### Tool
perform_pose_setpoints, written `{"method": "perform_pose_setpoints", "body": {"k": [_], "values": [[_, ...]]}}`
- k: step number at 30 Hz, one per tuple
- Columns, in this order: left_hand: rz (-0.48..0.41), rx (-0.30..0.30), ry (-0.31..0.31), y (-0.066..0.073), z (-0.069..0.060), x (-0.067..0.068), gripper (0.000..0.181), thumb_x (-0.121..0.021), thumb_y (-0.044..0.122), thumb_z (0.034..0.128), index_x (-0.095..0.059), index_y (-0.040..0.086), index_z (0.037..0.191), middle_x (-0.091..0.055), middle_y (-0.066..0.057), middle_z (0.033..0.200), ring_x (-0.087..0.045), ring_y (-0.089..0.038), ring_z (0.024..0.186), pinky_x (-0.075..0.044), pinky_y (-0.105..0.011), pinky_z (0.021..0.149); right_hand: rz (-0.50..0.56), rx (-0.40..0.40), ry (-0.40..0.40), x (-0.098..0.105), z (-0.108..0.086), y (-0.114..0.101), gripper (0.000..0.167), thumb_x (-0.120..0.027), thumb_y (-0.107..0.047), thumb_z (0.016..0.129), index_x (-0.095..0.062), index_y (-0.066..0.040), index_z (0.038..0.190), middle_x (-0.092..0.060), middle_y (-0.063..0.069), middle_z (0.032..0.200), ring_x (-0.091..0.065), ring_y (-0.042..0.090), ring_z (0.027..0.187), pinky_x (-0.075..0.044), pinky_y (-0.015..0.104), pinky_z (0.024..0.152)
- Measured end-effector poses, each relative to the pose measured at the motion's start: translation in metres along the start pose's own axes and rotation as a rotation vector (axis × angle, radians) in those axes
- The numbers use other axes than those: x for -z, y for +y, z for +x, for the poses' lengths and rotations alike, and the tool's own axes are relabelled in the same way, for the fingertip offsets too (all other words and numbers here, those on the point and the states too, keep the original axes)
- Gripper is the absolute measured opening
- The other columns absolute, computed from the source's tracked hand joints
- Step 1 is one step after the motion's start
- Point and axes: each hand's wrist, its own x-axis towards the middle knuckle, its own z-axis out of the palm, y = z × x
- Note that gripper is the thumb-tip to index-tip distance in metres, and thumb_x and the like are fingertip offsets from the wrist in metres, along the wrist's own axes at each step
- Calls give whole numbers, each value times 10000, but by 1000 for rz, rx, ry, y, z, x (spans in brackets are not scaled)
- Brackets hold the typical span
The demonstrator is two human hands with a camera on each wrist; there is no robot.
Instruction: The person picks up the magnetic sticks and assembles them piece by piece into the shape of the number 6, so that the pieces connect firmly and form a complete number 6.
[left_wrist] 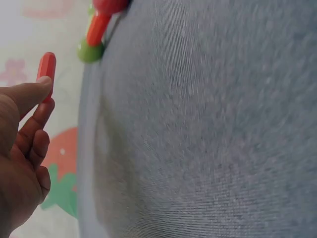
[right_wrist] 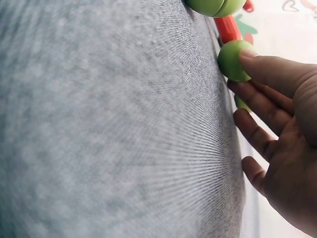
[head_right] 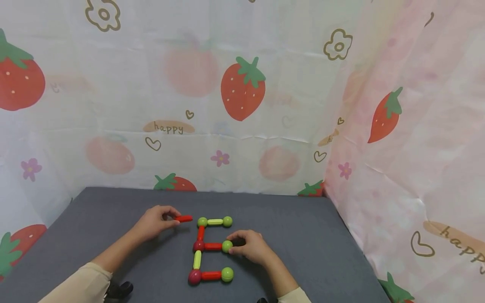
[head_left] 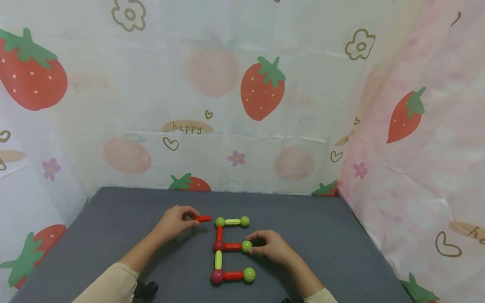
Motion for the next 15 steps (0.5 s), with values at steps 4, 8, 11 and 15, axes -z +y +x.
{"method": "perform_pose_setpoints", "body": {"k": [4,8,11,15], "values": [[-28,-20,-26,20,-8,-1,138,-818,238,889,-760,235,1014,-687,87,934,-496,-174,777,-421,-331,645,4,-4,-2,0,-1,0,305,-841,-266,862,-756,-256,1154,-700,-43,1170,-598,180,1026,-518,363,799],[-33,-44,-60,34,-16,-8,128,-820,234,888,-760,267,996,-672,117,932,-489,-161,852,-424,-332,719,8,-7,-2,1,-1,0,308,-840,-270,864,-756,-254,1160,-699,-44,1178,-599,182,1045,-516,376,823],[-48,-76,-92,43,-20,-14,134,-822,226,883,-759,273,991,-672,124,933,-490,-167,863,-421,-340,741,1,-6,0,0,-1,0,310,-839,-280,864,-756,-254,1162,-699,-55,1177,-599,175,1067,-499,380,859],[-72,-130,-135,52,-24,-23,138,-831,225,872,-759,256,986,-676,105,946,-522,-194,887,-441,-335,768,-5,9,9,0,-1,-1,313,-841,-270,861,-760,-228,1160,-708,-47,1162,-608,182,1056,-499,369,853]]}}
